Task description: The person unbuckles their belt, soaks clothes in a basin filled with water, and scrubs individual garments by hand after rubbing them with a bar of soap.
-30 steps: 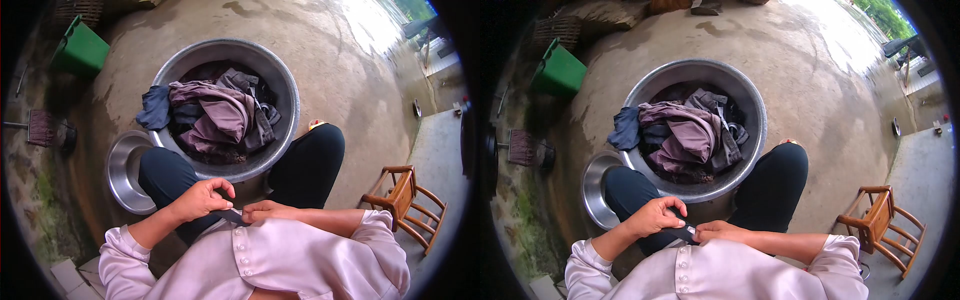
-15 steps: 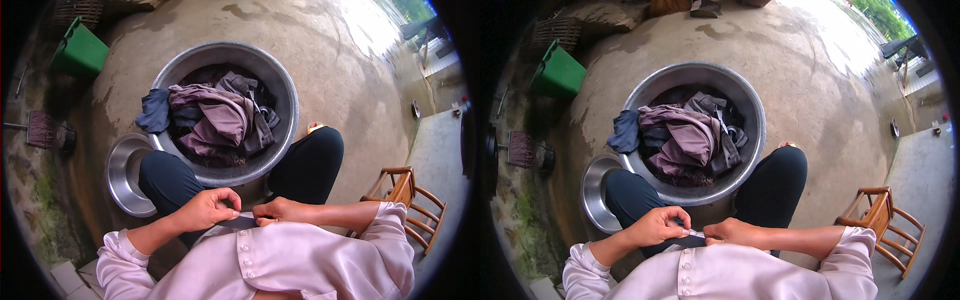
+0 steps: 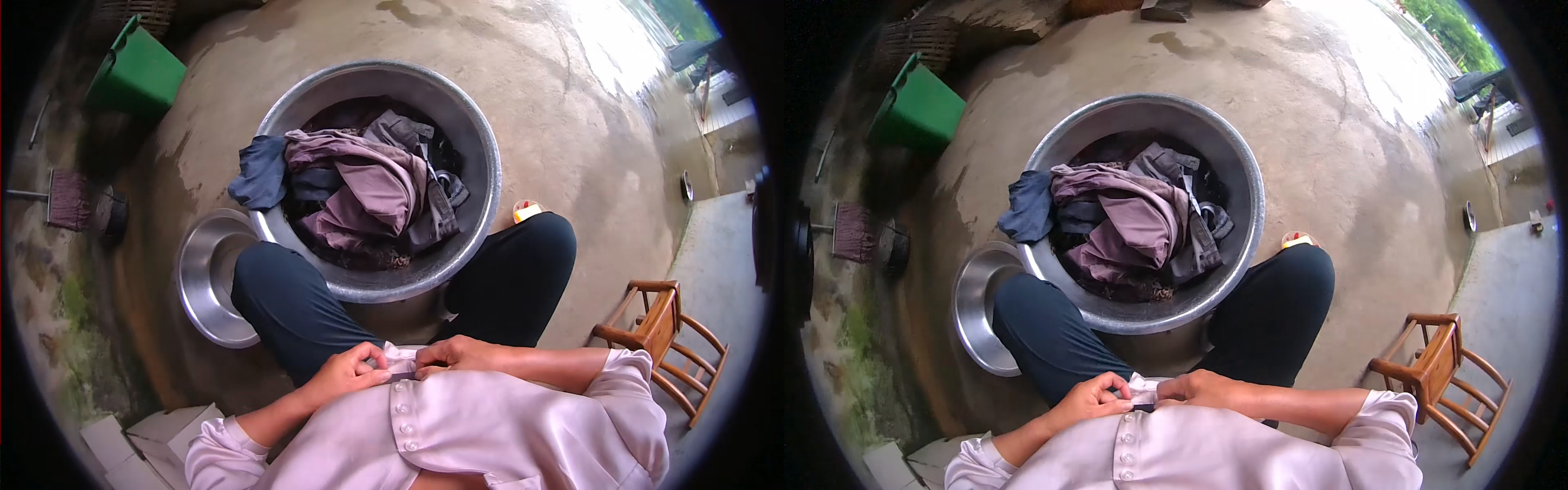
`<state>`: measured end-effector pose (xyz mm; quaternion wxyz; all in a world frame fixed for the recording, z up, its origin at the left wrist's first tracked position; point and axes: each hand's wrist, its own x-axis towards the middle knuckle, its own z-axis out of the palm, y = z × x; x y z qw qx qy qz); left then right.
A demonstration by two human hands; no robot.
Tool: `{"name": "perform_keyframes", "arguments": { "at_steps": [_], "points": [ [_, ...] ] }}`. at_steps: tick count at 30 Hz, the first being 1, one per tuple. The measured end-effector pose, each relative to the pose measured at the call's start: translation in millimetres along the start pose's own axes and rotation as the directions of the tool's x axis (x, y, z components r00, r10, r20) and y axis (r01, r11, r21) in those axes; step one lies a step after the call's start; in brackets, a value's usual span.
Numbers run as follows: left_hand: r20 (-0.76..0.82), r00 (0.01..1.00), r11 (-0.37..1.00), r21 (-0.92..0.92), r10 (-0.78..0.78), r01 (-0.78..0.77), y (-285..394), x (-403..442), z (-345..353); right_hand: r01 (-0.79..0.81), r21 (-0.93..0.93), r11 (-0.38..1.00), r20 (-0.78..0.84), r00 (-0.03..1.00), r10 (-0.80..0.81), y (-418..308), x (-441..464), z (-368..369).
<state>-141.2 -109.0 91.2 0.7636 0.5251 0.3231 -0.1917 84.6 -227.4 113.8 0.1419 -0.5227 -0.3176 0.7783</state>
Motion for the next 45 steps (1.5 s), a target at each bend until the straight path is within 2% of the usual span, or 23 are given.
{"name": "perform_keyframes", "arguments": {
  "at_steps": [3,4,5,7,9,10,13,15,18,21,24,26,28,29,31,34,36,37,39,40,42,43,45],
  "points": [
    [-0.010,0.999,0.967,0.254,-0.030,0.032,8,-11,-12,0.071,-0.322,0.944,-0.030,0.996,-0.085,-23,-8,-16],
    [-0.003,0.999,0.960,0.276,-0.041,0.041,4,-14,-17,0.191,-0.513,0.837,-0.105,0.954,-0.282,-21,-5,-20],
    [0.004,0.999,0.954,0.296,-0.053,0.050,2,-17,-22,0.134,-0.526,0.840,-0.111,0.968,-0.224,-28,-6,-27],
    [0.012,0.995,0.878,0.471,-0.102,0.084,12,-24,-28,0.215,-0.734,0.645,-0.077,0.916,-0.393,-17,11,-51],
    [-0.019,0.991,0.758,0.642,-0.132,0.113,21,-33,-31,0.103,-0.700,0.707,-0.094,0.968,-0.234,-22,24,-80],
    [-0.033,0.988,0.690,0.712,-0.152,0.130,29,-38,-33,0.053,-0.770,0.636,-0.098,0.975,-0.200,-28,32,-96],
    [-0.153,0.987,0.510,0.854,0.053,0.105,62,-51,-39,-0.024,-0.886,0.463,-0.134,0.969,-0.206,-25,75,-156],
    [-0.250,0.935,0.540,0.838,0.252,0.078,87,-57,-40,-0.154,-0.874,0.460,-0.246,0.959,-0.145,-25,107,-189],
    [-0.333,0.853,0.577,0.816,0.403,0.045,139,-61,-45,-0.315,-0.872,0.374,-0.417,0.879,-0.233,-18,170,-226],
    [-0.432,0.803,0.705,0.709,0.411,0.020,163,-37,-77,-0.486,-0.721,0.493,-0.594,0.801,-0.079,-12,212,-224],
    [-0.443,0.804,0.743,0.669,0.396,0.002,174,1,-121,-0.596,-0.765,0.242,-0.628,0.774,-0.081,27,253,-192],
    [-0.449,0.826,0.743,0.667,0.342,0.056,173,38,-159,-0.593,-0.797,0.112,-0.602,0.769,-0.213,66,276,-183],
    [-0.485,0.846,0.598,0.753,0.222,0.275,175,76,-197,-0.546,-0.836,0.054,-0.536,0.793,-0.291,89,293,-187],
    [-0.494,0.829,0.477,0.813,0.260,0.335,166,97,-217,-0.512,-0.854,0.087,-0.508,0.788,-0.349,95,294,-186],
    [-0.502,0.796,0.215,0.865,0.339,0.453,144,140,-258,-0.450,-0.879,0.155,-0.476,0.841,-0.256,93,294,-179],
    [-0.599,0.759,0.414,0.777,0.255,0.474,113,187,-274,-0.401,-0.864,0.304,-0.477,0.844,-0.244,88,300,-176],
    [-0.646,0.721,0.525,0.717,0.251,0.459,83,219,-271,-0.256,-0.846,0.468,-0.379,0.906,-0.190,77,302,-190],
    [-0.667,0.708,0.558,0.688,0.233,0.465,68,231,-268,-0.179,-0.818,0.546,-0.317,0.933,-0.169,75,305,-196],
    [-0.711,0.666,0.638,0.624,0.224,0.451,45,257,-268,0.075,-0.886,0.458,-0.021,0.980,-0.200,72,315,-223],
    [-0.726,0.651,0.640,0.612,0.223,0.464,38,268,-271,0.140,-0.810,0.570,0.051,0.984,-0.169,61,309,-238],
    [-0.738,0.610,0.646,0.621,0.289,0.445,39,277,-275,0.118,-0.641,0.758,-0.051,0.979,-0.195,7,262,-246],
    [-0.744,0.582,0.644,0.627,0.327,0.439,42,278,-277,0.061,-0.552,0.832,-0.227,0.949,-0.221,-37,223,-245],
    [-0.748,0.539,0.647,0.636,0.386,0.420,53,279,-283,0.100,-0.287,0.953,-0.196,0.967,-0.161,-83,188,-283]
  ]
}}
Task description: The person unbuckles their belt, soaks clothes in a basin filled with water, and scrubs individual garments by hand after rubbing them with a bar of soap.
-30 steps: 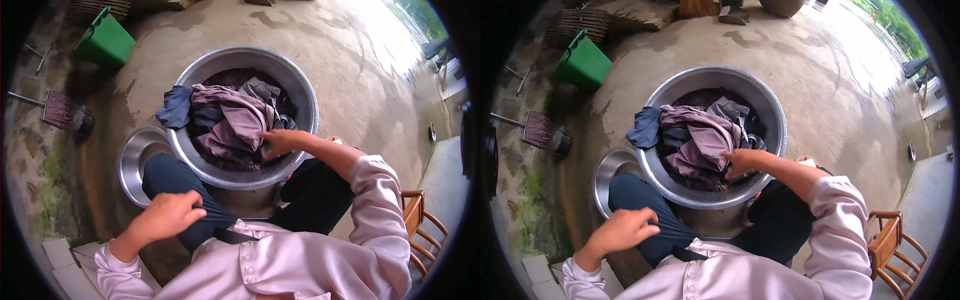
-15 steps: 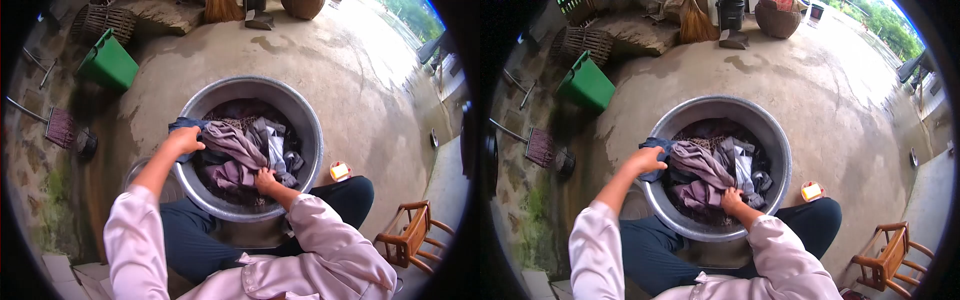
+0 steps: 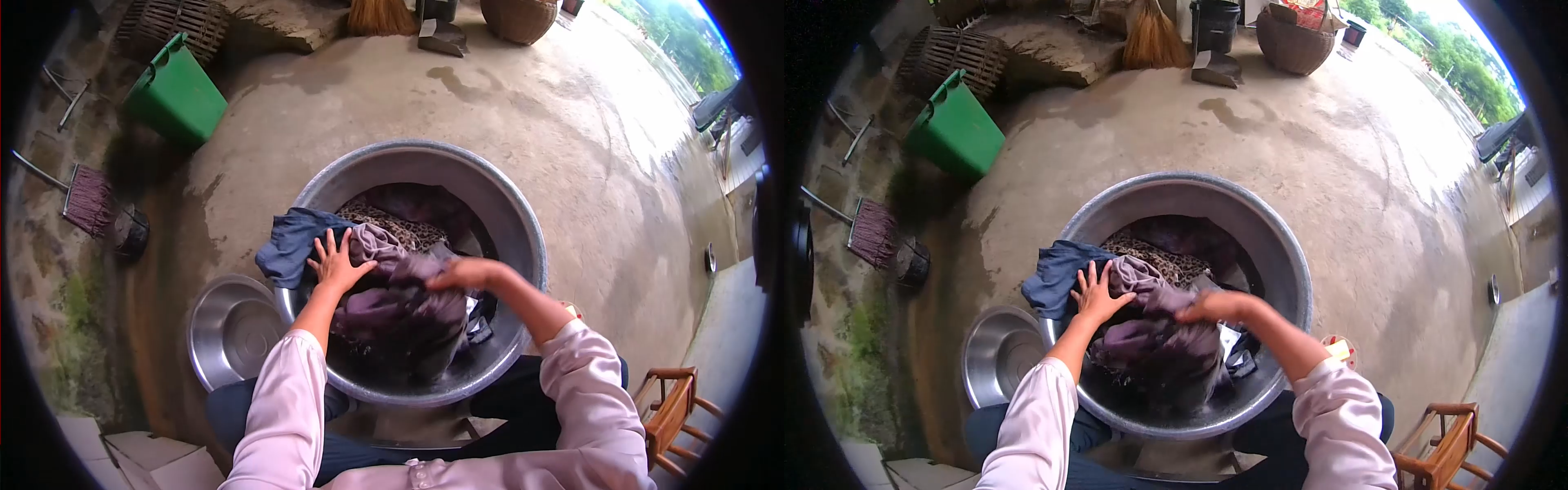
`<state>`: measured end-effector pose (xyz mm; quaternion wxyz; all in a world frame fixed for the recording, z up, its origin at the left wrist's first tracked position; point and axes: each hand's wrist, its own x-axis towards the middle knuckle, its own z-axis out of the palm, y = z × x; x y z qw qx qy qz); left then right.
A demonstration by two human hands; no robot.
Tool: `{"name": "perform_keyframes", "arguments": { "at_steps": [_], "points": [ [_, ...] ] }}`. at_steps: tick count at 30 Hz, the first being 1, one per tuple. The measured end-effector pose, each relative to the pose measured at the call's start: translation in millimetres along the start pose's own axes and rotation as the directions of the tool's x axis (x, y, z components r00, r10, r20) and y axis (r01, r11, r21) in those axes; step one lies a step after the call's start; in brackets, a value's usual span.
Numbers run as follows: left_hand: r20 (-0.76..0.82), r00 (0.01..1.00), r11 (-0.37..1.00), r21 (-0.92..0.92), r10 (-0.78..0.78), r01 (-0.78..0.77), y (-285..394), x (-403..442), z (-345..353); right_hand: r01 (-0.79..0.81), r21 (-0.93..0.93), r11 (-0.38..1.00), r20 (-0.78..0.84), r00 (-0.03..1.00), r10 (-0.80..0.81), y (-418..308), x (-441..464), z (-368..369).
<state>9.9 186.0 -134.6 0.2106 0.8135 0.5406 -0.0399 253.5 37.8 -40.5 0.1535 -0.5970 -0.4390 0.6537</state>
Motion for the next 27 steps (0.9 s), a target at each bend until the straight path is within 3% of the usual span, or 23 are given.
{"name": "perform_keyframes", "arguments": {
  "at_steps": [2,4,6,7,8,10,11,12,13,15,18,19,21,24,25,27],
  "points": [
    [-0.021,0.999,1.000,-0.017,-0.025,0.024,3,12,-1,0.038,0.199,0.979,-0.205,0.979,0.004,28,19,-54],
    [0.048,0.996,0.997,-0.035,-0.071,0.073,0,25,9,0.174,0.392,0.903,-0.536,0.841,0.070,70,48,-97],
    [0.105,0.990,0.994,-0.046,-0.095,0.100,-2,32,32,0.159,0.182,0.970,-0.733,0.680,0.026,88,63,-122],
    [0.133,0.985,0.993,-0.039,-0.107,0.113,-1,33,44,0.093,-0.083,0.992,-0.798,0.590,-0.122,91,68,-120],
    [0.112,0.988,0.993,-0.042,-0.107,0.112,1,33,57,0.062,-0.216,0.974,-0.728,0.655,-0.203,98,66,-113],
    [0.073,0.992,0.990,-0.091,-0.104,0.110,0,36,83,-0.259,-0.443,0.858,-0.738,0.649,-0.185,127,96,-94],
    [0.079,0.990,0.988,-0.089,-0.119,0.126,2,38,90,-0.390,-0.460,0.798,-0.758,0.640,-0.124,154,121,-88],
    [0.064,0.992,0.989,-0.084,-0.113,0.118,1,40,100,-0.555,-0.579,0.597,-0.724,0.687,-0.063,158,134,-80],
    [0.049,0.993,0.990,-0.078,-0.110,0.113,0,41,110,-0.495,-0.620,0.608,-0.657,0.751,-0.059,162,145,-76],
    [0.017,0.996,0.995,-0.051,-0.087,0.087,-4,43,121,-0.408,-0.651,0.640,-0.615,0.778,-0.128,167,158,-63],
    [0.056,0.991,0.989,0.097,-0.118,0.112,-2,47,119,-0.432,-0.771,0.468,-0.636,0.485,-0.600,181,183,-51],
    [0.020,0.993,0.989,0.090,-0.118,0.115,-2,49,119,-0.426,-0.687,0.588,-0.663,0.699,-0.268,178,188,-54],
    [-0.058,0.992,0.991,0.068,-0.115,0.119,-2,51,117,-0.475,-0.555,0.683,-0.730,0.672,-0.126,169,192,-52],
    [0.011,0.951,0.948,-0.074,-0.309,0.309,-1,49,117,-0.487,-0.447,0.750,-0.749,0.662,-0.017,150,183,-41],
    [-0.006,0.952,0.949,-0.080,-0.305,0.304,-6,45,122,-0.478,-0.406,0.779,-0.744,0.667,0.021,151,179,-35],
    [0.168,0.916,0.910,-0.150,-0.363,0.388,-19,47,125,-0.465,-0.308,0.830,-0.720,0.684,0.116,155,167,-23]
  ]
}}
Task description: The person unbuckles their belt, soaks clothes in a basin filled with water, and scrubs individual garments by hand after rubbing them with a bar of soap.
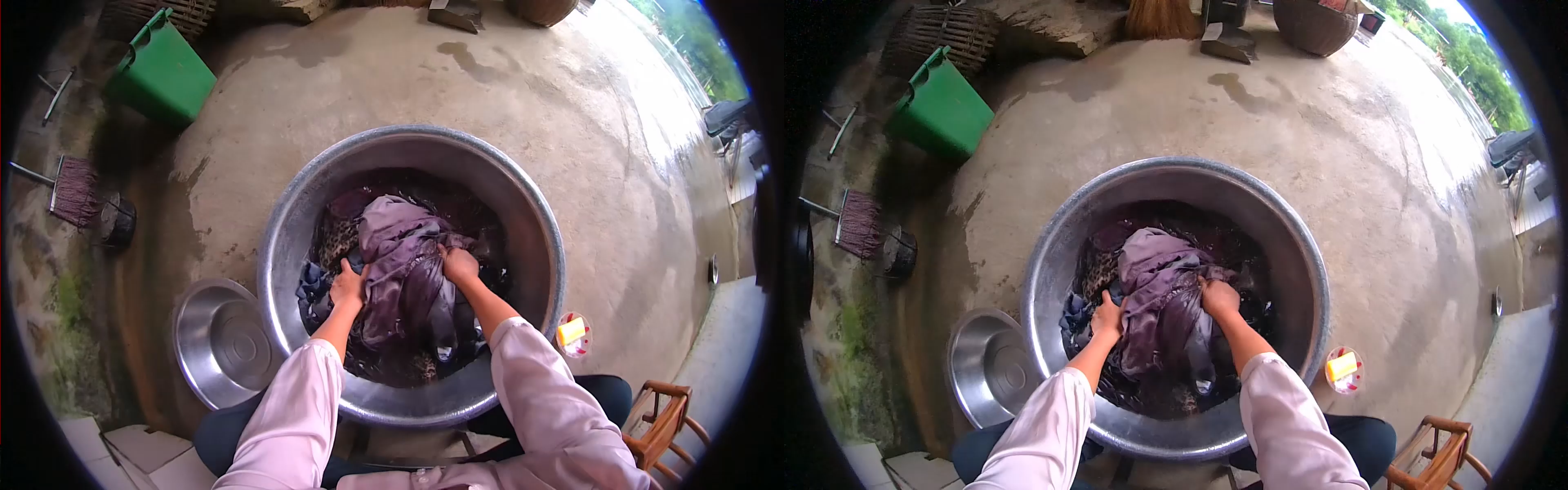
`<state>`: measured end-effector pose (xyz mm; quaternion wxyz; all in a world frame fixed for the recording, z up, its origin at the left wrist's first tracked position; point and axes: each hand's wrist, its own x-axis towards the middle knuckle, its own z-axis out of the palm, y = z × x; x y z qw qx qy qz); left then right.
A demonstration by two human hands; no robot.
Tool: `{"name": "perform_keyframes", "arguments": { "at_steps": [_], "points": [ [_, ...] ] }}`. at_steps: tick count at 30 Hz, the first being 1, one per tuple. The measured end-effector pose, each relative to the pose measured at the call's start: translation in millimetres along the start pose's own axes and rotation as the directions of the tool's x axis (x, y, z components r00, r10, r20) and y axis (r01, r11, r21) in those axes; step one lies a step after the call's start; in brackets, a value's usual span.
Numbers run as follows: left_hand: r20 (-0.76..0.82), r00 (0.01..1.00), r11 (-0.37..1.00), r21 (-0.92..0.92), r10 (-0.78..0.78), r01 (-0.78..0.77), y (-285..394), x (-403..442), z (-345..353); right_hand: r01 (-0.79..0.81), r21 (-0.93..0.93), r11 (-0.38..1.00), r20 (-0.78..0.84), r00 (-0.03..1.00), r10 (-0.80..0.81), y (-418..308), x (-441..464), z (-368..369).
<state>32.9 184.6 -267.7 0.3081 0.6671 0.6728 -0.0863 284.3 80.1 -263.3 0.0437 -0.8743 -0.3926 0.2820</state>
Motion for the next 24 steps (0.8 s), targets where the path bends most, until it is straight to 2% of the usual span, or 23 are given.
{"name": "perform_keyframes", "arguments": {
  "at_steps": [1,3,4,5,6,7,8,9,10,11,12,15,16,18,19,20,23,24],
  "points": [
    [0.088,0.995,0.998,-0.035,-0.042,0.046,0,-6,-7,-0.036,0.050,0.998,0.052,0.998,0.033,6,-7,6],
    [0.095,0.995,0.995,-0.090,-0.025,0.034,-2,-12,-14,-0.101,0.141,0.985,0.156,0.985,0.078,17,-13,20],
    [0.101,0.995,0.994,-0.111,-0.007,0.019,-6,-6,-12,-0.027,0.153,0.988,0.244,0.970,-0.011,22,-16,26],
    [0.109,0.994,0.992,-0.129,0.010,0.004,-12,-2,-8,-0.071,0.208,0.976,0.285,0.958,0.009,29,-22,34],
    [0.065,0.998,0.990,-0.142,0.004,0.006,-4,-14,-18,-0.117,0.259,0.959,0.327,0.945,0.027,30,-35,32],
    [0.015,0.996,0.979,-0.183,0.088,-0.083,-5,-16,-20,-0.165,0.305,0.938,0.371,0.928,0.043,32,-47,31],
    [0.004,0.994,0.978,-0.181,0.107,-0.104,-2,-22,-25,-0.265,0.368,0.891,0.548,0.836,0.023,37,-54,24],
    [-0.008,0.992,0.975,-0.179,0.129,-0.129,1,-23,-29,-0.307,0.399,0.864,0.545,0.837,0.046,28,-71,9],
    [0.040,0.986,0.985,-0.075,0.161,-0.157,2,-21,-33,-0.349,0.431,0.832,0.545,0.836,0.069,8,-104,-20],
    [0.076,0.991,0.993,-0.037,0.113,-0.110,7,-18,-36,-0.387,0.460,0.799,0.544,0.834,0.091,-3,-125,-38],
    [0.105,0.986,0.991,-0.046,0.133,-0.128,10,-19,-41,-0.436,0.458,0.775,0.629,0.774,0.063,-1,-133,-43],
    [0.217,0.962,0.986,0.001,0.165,-0.170,24,-16,-54,-0.455,0.542,0.707,0.605,0.795,0.047,-2,-171,-50],
    [0.266,0.952,0.988,0.008,0.148,-0.156,32,-20,-63,-0.529,0.624,0.575,0.661,0.750,-0.028,-3,-182,-52],
    [0.194,0.955,0.973,-0.085,0.226,-0.213,39,-31,-75,-0.700,0.659,0.275,0.751,0.636,-0.178,-5,-204,-56],
    [0.156,0.953,0.962,-0.130,0.259,-0.240,39,-30,-74,-0.733,0.651,0.197,0.755,0.599,-0.266,-15,-221,-75],
    [0.255,0.916,0.947,-0.165,0.311,-0.276,36,-20,-71,-0.721,0.669,0.180,0.743,0.640,-0.198,-19,-231,-78],
    [0.134,0.882,0.876,-0.255,0.451,-0.410,17,-12,-52,-0.685,0.717,0.124,0.694,0.719,-0.036,-43,-265,-111],
    [0.173,0.886,0.873,-0.330,0.430,-0.360,9,-11,-44,-0.678,0.729,0.092,0.682,0.732,-0.008,-69,-289,-157]
  ]
}}
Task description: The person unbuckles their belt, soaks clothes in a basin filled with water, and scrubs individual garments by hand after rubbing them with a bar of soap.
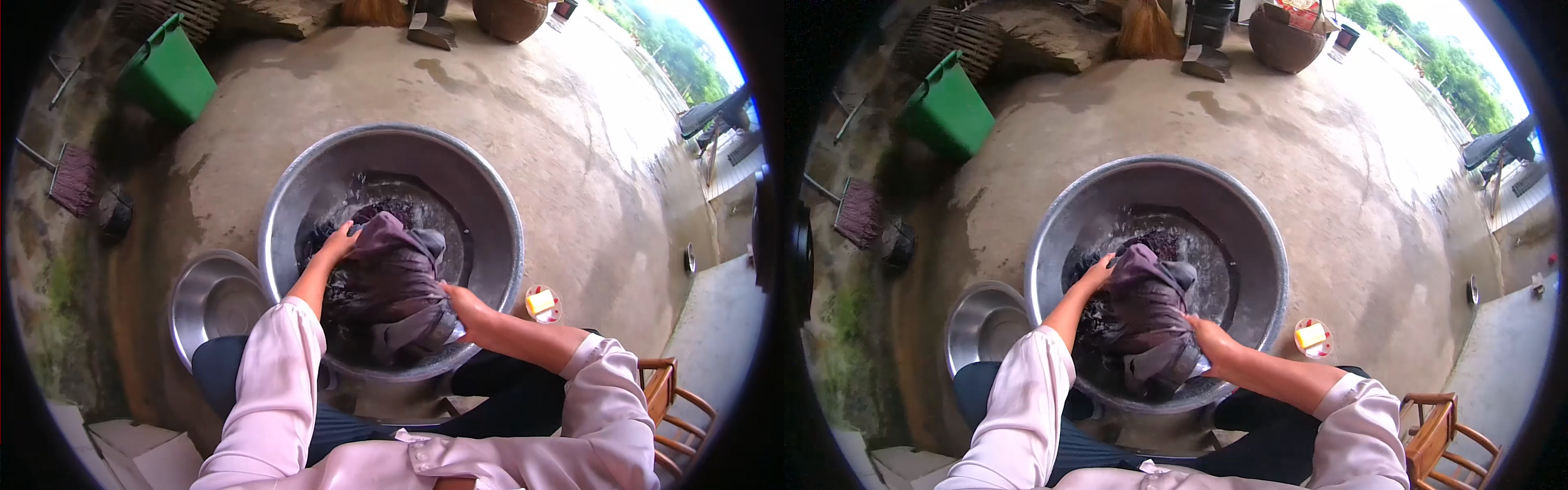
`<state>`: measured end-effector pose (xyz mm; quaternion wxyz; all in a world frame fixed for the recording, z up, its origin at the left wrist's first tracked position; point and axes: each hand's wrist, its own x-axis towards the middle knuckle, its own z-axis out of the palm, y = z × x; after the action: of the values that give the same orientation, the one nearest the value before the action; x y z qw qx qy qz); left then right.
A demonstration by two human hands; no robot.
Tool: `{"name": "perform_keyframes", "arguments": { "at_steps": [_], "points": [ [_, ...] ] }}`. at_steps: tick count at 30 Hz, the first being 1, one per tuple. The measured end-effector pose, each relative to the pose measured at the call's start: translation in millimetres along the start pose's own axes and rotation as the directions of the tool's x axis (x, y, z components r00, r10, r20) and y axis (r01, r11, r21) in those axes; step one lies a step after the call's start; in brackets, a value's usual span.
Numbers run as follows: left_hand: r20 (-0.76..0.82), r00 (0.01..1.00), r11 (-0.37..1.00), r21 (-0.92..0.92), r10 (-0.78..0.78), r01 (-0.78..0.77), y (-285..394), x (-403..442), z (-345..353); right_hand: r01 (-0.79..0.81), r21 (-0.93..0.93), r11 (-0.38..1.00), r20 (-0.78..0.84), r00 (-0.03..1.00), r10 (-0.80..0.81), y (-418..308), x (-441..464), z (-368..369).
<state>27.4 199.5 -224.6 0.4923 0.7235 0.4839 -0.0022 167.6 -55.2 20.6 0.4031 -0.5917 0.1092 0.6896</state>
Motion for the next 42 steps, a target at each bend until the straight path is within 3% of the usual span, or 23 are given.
{"name": "perform_keyframes", "arguments": {
  "at_steps": [1,2,3,4,5,7,8,10,13,14,15,16,17,19,21,24,27,28,31,32,35,39,42],
  "points": [
    [0.007,0.998,0.996,-0.061,0.066,-0.065,-13,5,4,0.011,0.031,0.999,-0.031,0.999,-0.010,-10,-24,11],
    [0.008,0.992,0.984,-0.124,0.127,-0.125,-27,10,7,0.040,0.178,0.983,0.123,0.990,-0.062,-2,15,-19],
    [0.003,0.983,0.966,-0.186,0.182,-0.179,-41,14,15,0.024,0.198,0.980,0.097,0.994,-0.044,-18,2,-10],
    [-0.018,0.993,0.955,-0.270,0.119,-0.120,-33,19,20,0.043,0.251,0.967,0.052,0.997,-0.057,-27,11,-18],
    [-0.048,0.990,0.967,-0.213,0.135,-0.142,-30,15,24,0.070,0.302,0.951,0.009,0.997,-0.076,-35,27,-34],
    [-0.108,0.980,0.980,-0.094,0.168,-0.178,-3,-14,15,0.038,0.402,0.915,0.367,0.909,-0.198,-46,78,-77],
    [-0.068,0.984,0.972,-0.160,0.162,-0.171,-2,-13,15,0.145,0.343,0.928,0.063,0.982,-0.177,-59,67,-58],
    [-0.184,0.977,0.995,0.006,0.103,-0.104,13,-21,18,0.180,0.367,0.913,-0.063,0.984,-0.169,-74,83,-63],
    [-0.334,0.935,0.944,0.330,0.122,-0.005,51,-55,14,0.159,-0.076,0.984,-0.374,0.911,-0.176,-98,115,-94],
    [-0.381,0.912,0.897,0.442,0.152,0.035,58,-61,14,0.124,-0.495,0.860,-0.311,0.899,-0.309,-109,124,-111],
    [-0.361,0.920,0.897,0.441,0.151,0.025,56,-62,20,0.219,-0.811,0.543,-0.184,0.785,-0.592,-107,128,-112],
    [-0.339,0.928,0.897,0.442,0.151,0.015,50,-65,27,0.119,-0.984,0.131,-0.037,0.585,-0.810,-105,125,-106],
    [-0.320,0.935,0.897,0.442,0.157,0.001,47,-67,34,0.068,-0.988,-0.141,0.156,0.468,-0.870,-103,122,-97],
    [-0.259,0.959,0.890,0.456,0.112,0.019,39,-70,53,0.020,-0.968,-0.249,0.200,0.657,-0.727,-93,138,-80],
    [-0.268,0.960,0.874,0.483,0.085,0.058,33,-65,62,-0.137,-0.866,-0.482,0.256,0.705,-0.661,-77,174,-79],
    [-0.231,0.973,0.836,0.535,0.003,0.124,29,-52,62,-0.081,-0.823,-0.563,0.398,0.625,-0.671,-66,229,-97],
    [-0.243,0.970,0.821,0.552,-0.005,0.143,18,-35,63,0.005,-0.827,-0.563,0.412,0.687,-0.598,-78,262,-106],
    [-0.244,0.970,0.818,0.558,0.005,0.136,15,-28,64,0.001,-0.790,-0.613,0.470,0.643,-0.605,-87,267,-107],
    [-0.249,0.969,0.811,0.566,-0.001,0.146,24,-3,57,0.029,-0.788,-0.616,0.467,0.680,-0.565,-116,289,-104],
    [-0.262,0.965,0.810,0.564,-0.008,0.160,27,8,52,-0.012,-0.749,-0.663,0.528,0.592,-0.608,-134,298,-100],
    [-0.291,0.957,0.857,0.494,0.003,0.148,29,33,42,0.053,-0.890,-0.452,0.374,0.650,-0.661,-147,319,-93],
    [-0.300,0.950,0.873,0.438,-0.083,0.215,39,51,28,0.021,-0.981,-0.194,0.168,0.592,-0.788,-134,343,-84],
    [-0.263,0.955,0.900,0.369,-0.137,0.231,42,48,20,0.040,-0.991,0.125,-0.062,0.700,-0.712,-117,341,-85]
  ]
}}
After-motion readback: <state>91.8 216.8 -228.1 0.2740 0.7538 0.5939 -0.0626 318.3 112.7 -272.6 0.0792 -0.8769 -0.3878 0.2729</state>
